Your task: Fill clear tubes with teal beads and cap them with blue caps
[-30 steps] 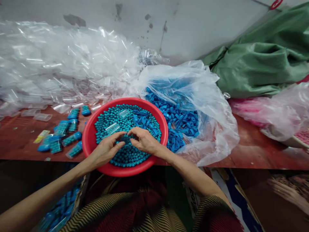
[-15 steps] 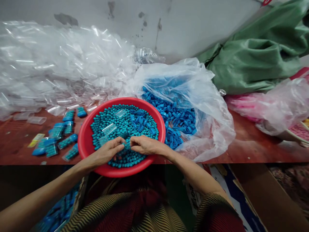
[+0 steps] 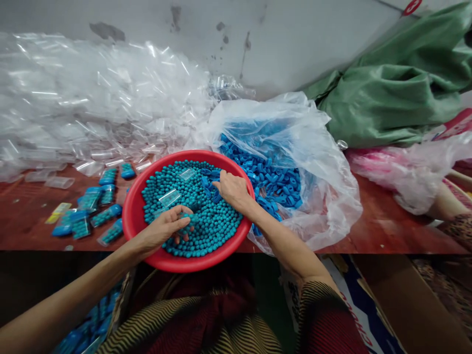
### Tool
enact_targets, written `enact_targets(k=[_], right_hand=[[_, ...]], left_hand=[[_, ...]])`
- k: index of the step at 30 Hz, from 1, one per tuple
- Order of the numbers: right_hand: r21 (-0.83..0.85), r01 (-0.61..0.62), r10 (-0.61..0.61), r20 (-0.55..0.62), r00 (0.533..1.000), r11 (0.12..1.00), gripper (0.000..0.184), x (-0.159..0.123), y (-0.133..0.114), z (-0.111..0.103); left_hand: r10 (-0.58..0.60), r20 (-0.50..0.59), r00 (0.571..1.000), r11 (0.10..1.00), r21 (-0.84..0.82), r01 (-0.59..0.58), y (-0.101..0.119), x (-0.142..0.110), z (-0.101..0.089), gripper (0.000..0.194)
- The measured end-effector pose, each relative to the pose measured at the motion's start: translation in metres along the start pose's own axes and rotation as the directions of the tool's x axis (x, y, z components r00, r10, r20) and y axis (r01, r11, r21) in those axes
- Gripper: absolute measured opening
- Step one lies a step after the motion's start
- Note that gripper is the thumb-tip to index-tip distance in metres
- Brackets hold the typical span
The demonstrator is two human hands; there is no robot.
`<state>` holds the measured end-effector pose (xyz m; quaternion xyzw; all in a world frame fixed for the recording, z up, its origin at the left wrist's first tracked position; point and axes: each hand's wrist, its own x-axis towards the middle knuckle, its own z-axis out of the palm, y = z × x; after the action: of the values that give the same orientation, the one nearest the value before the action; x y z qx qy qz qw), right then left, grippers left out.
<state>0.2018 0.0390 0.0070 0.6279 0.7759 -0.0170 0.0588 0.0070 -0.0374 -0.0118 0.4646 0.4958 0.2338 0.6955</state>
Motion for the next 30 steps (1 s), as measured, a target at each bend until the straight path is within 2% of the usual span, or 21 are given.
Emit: enact_targets(k=[3, 7, 13, 17, 21, 23, 25, 27, 28, 29, 30], right_hand=[[-0.012, -0.031, 0.032, 0.074, 0.997, 0.999, 0.04, 0.006, -0.004, 0.008], [-0.017, 0.02, -0.018, 0.105, 0.994, 1.0, 0.028, 0.007, -0.003, 0.016], [-0.004, 0.098, -0.096, 0.155, 0.983, 0.995, 0.032, 0.007, -0.006, 0.022], [0.0, 0.088, -0.087, 0.18, 0.98, 0.996, 0.033, 0.01, -0.011, 0.028], [0.013, 0.096, -0.097, 0.189, 0.977, 0.995, 0.029, 0.009, -0.013, 0.027], [0.025, 0.099, -0.102, 0.179, 0.978, 0.995, 0.026, 0.006, -0.01, 0.021], [0.034, 0.1, -0.104, 0.15, 0.983, 0.994, 0.027, 0.001, -0.005, 0.014], [0.16, 0.111, -0.126, 0.089, 0.988, 0.981, 0.028, -0.004, 0.003, 0.009], [0.288, 0.123, -0.147, 0.061, 0.987, 0.95, 0.028, -0.007, 0.006, 0.007], [0.447, 0.136, -0.174, 0.044, 0.984, 0.884, 0.027, -0.009, 0.009, 0.007], [0.61, 0.139, -0.205, 0.039, 0.978, 0.78, 0.026, -0.012, 0.01, 0.008]], left_hand=[[0.019, 0.003, 1.0, 1.0, -0.024, -0.019, 0.001, -0.001, 0.001, 0.037], [0.025, -0.009, 1.0, 0.997, -0.068, -0.026, 0.001, -0.001, 0.001, 0.036], [0.027, 0.015, 1.0, 0.997, -0.071, -0.026, 0.0, 0.0, -0.002, 0.036], [0.13, 0.004, 0.992, 0.99, -0.057, -0.129, -0.001, 0.001, -0.002, 0.036], [0.279, -0.034, 0.96, 0.96, 0.0, -0.279, -0.003, 0.002, 0.0, 0.03], [0.308, -0.065, 0.949, 0.951, 0.004, -0.309, -0.002, 0.001, 0.0, 0.029], [0.281, -0.102, 0.954, 0.956, -0.052, -0.287, -0.001, -0.001, 0.0, 0.031], [0.192, -0.088, 0.977, 0.965, -0.166, -0.204, 0.001, -0.001, -0.001, 0.036], [0.147, -0.069, 0.987, 0.964, -0.214, -0.159, 0.002, -0.002, -0.002, 0.038], [0.114, -0.053, 0.992, 0.962, -0.243, -0.124, 0.003, -0.002, -0.003, 0.041], [0.097, -0.043, 0.994, 0.962, -0.252, -0.104, 0.004, -0.001, -0.003, 0.042]])
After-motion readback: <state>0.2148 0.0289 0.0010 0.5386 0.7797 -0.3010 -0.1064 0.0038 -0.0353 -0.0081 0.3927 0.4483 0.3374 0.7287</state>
